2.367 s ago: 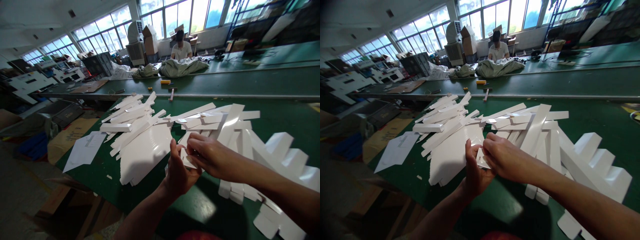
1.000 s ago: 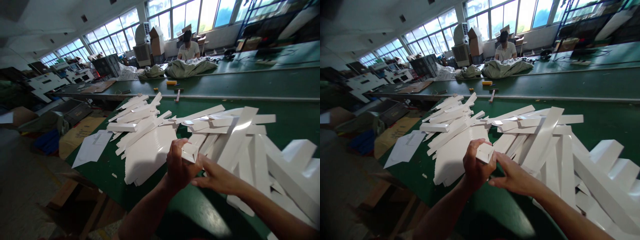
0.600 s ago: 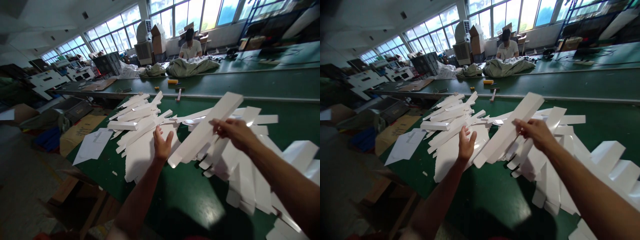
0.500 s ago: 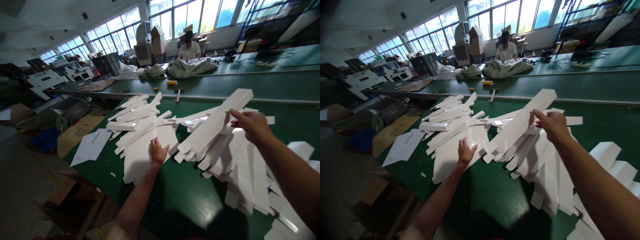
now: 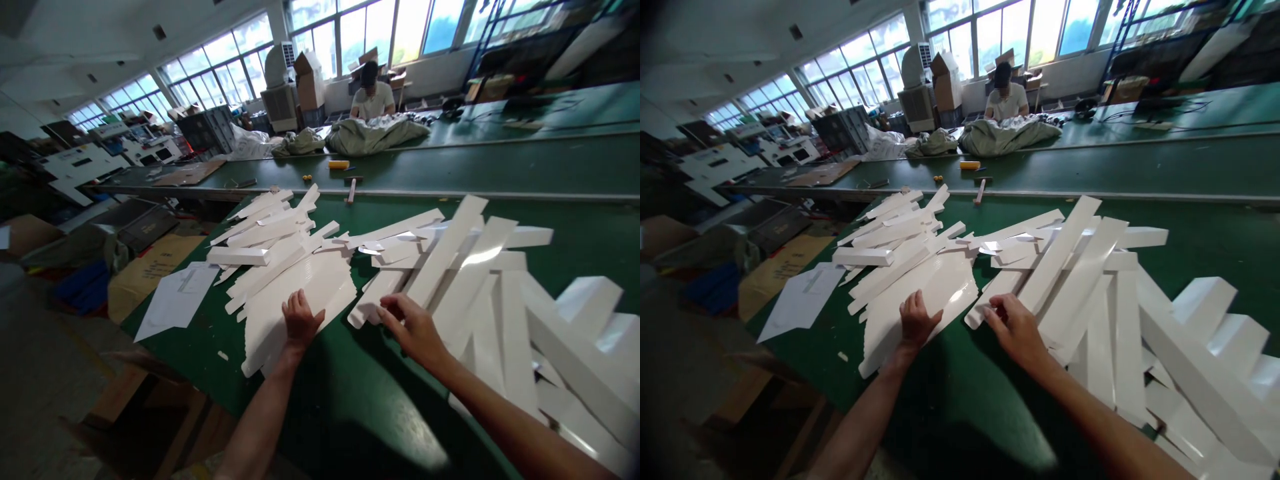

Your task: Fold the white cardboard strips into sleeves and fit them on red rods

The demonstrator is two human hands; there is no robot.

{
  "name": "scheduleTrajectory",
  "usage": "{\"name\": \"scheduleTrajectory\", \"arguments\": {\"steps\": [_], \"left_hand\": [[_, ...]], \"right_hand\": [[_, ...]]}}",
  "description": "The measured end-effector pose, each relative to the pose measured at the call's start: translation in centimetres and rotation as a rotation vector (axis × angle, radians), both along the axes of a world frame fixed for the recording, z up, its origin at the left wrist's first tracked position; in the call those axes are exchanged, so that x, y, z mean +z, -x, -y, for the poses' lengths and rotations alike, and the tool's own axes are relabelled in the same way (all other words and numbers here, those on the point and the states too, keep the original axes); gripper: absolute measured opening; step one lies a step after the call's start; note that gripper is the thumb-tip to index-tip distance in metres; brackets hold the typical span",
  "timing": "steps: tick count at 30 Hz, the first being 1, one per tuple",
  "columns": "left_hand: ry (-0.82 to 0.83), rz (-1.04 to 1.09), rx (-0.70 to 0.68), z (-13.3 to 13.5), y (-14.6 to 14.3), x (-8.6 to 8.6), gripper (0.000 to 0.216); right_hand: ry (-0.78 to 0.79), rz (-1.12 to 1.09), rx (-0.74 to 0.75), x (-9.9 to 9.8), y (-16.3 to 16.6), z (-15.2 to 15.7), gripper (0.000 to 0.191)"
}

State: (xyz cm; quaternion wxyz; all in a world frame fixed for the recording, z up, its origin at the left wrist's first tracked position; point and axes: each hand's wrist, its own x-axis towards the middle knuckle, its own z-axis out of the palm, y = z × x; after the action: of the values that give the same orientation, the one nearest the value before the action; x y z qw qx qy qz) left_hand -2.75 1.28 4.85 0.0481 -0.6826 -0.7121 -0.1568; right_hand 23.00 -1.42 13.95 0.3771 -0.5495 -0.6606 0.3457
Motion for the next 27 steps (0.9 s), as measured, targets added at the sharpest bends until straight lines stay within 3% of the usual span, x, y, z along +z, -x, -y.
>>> {"name": "scheduleTrajectory", "arguments": {"steps": [2, 5, 7, 9, 14, 19, 23, 25, 27], "left_hand": [[-0.088, 0.053, -0.104, 0.0, -0.9, 2.3, 0.073], [-0.303, 0.252, -0.390, 1.0, -4.0, 5.4, 0.080], [-0.397, 0.389, -0.512, 1.9, -6.5, 6.9, 0.083], [-0.423, 0.475, -0.534, 2.8, -8.7, 7.7, 0.086], [-0.448, 0.631, -0.564, 3.4, -11.7, 8.3, 0.086], [-0.425, 0.726, -0.512, 3.4, -12.5, 9.0, 0.071], [-0.274, 0.825, -0.380, 3.0, -11.7, 10.3, 0.051], [-0.162, 0.979, -0.293, 2.7, -11.2, 11.0, 0.040], [-0.079, 1.151, -0.253, 2.4, -10.8, 11.5, 0.035]], "right_hand": [[0.179, -0.246, 0.034, 0.5, 0.2, -0.7, 0.044], [0.367, -0.718, 0.203, 2.0, 1.2, -1.2, 0.061], [0.380, -0.927, 0.223, 3.3, 2.1, -0.9, 0.058], [0.332, -1.027, 0.139, 4.5, 2.7, -0.5, 0.057], [0.253, -1.070, 0.014, 5.8, 2.4, 0.0, 0.059], [0.220, -0.946, -0.131, 6.0, 1.6, -1.4, 0.048], [0.222, -0.903, 0.164, 5.0, 0.8, -1.7, 0.077], [0.219, -0.845, 0.313, 2.9, 0.7, -0.7, 0.092], [0.260, -0.694, 0.387, -0.1, 1.2, 0.9, 0.090]]}}
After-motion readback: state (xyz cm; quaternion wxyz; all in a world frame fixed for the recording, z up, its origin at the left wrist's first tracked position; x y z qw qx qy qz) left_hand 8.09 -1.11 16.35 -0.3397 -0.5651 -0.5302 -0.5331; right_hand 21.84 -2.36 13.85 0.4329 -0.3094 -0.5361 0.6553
